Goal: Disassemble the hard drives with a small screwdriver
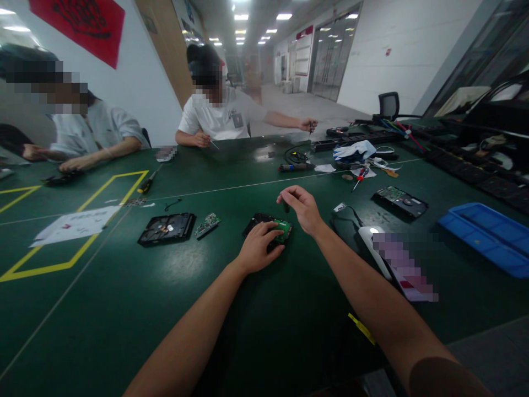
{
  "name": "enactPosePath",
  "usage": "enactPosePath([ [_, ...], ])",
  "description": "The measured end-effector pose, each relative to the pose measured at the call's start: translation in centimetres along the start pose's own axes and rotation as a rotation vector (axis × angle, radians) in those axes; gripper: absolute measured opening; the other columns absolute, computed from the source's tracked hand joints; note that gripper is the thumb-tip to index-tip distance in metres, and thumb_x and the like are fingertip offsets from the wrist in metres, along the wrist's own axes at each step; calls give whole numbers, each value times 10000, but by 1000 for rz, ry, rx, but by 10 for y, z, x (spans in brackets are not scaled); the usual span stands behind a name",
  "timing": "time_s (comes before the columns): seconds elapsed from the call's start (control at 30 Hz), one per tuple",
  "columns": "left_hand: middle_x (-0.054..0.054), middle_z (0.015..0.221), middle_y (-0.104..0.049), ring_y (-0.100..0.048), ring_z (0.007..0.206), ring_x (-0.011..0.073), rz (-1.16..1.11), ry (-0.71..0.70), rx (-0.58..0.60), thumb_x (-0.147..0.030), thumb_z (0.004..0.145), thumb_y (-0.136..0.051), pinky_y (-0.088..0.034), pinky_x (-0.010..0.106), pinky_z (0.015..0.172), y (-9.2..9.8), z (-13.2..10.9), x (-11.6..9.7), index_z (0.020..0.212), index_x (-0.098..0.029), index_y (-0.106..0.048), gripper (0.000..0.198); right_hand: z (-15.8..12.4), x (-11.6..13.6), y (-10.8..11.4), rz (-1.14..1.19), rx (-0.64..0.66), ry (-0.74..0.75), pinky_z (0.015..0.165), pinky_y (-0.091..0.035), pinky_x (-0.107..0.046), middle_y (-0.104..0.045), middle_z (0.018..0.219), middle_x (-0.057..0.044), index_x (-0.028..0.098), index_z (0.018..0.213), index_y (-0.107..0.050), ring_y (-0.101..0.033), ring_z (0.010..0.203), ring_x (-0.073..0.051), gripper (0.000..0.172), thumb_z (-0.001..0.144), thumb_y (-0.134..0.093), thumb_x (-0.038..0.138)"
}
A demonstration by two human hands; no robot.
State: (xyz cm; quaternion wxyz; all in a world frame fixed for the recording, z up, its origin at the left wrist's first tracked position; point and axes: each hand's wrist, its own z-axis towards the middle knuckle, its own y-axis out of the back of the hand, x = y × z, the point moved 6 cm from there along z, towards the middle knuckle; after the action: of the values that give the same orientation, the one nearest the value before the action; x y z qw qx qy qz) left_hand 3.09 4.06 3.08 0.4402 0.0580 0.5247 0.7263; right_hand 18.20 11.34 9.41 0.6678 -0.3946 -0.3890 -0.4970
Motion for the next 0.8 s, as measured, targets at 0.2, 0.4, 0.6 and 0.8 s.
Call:
enactPosePath([
  [0.2, 101, 1377, -578, -554, 1282, 313, -3, -3, -4, -415, 910, -658, -461, 554, 1095, 0, 1, -1, 1328, -286, -617, 440, 2, -3, 6, 114, -13, 18, 800, -515, -346, -648, 759, -19, 229, 862, -701, -628, 745, -180, 388, 953, -534, 567],
  [0.4, 103, 1369, -582, -559, 1277, 306, -5, -14, -20, -414, 909, -659, -464, 541, 1093, -2, 1, 0, 1323, -284, -617, 436, 0, -12, 6, 181, -70, -4, 730, -498, -312, -575, 658, 55, 255, 875, -563, -567, 607, -137, 326, 902, -665, 563],
  [0.6, 102, 1373, -583, -551, 1284, 308, -5, -14, -18, -399, 907, -663, -450, 545, 1105, -2, 0, 0, 1327, -283, -614, 438, 3, -7, 11, 91, -75, 29, 675, -472, -283, -664, 811, 9, 244, 874, -615, -630, 715, -142, 298, 892, -706, 527],
  [0.8, 106, 1378, -580, -551, 1283, 312, 7, -6, -6, -419, 917, -648, -450, 549, 1102, 0, 0, -1, 1328, -276, -617, 436, 4, -3, 12, 81, -69, 31, 737, -505, -325, -684, 845, -21, 240, 954, -697, -651, 764, -169, 339, 917, -647, 573],
])
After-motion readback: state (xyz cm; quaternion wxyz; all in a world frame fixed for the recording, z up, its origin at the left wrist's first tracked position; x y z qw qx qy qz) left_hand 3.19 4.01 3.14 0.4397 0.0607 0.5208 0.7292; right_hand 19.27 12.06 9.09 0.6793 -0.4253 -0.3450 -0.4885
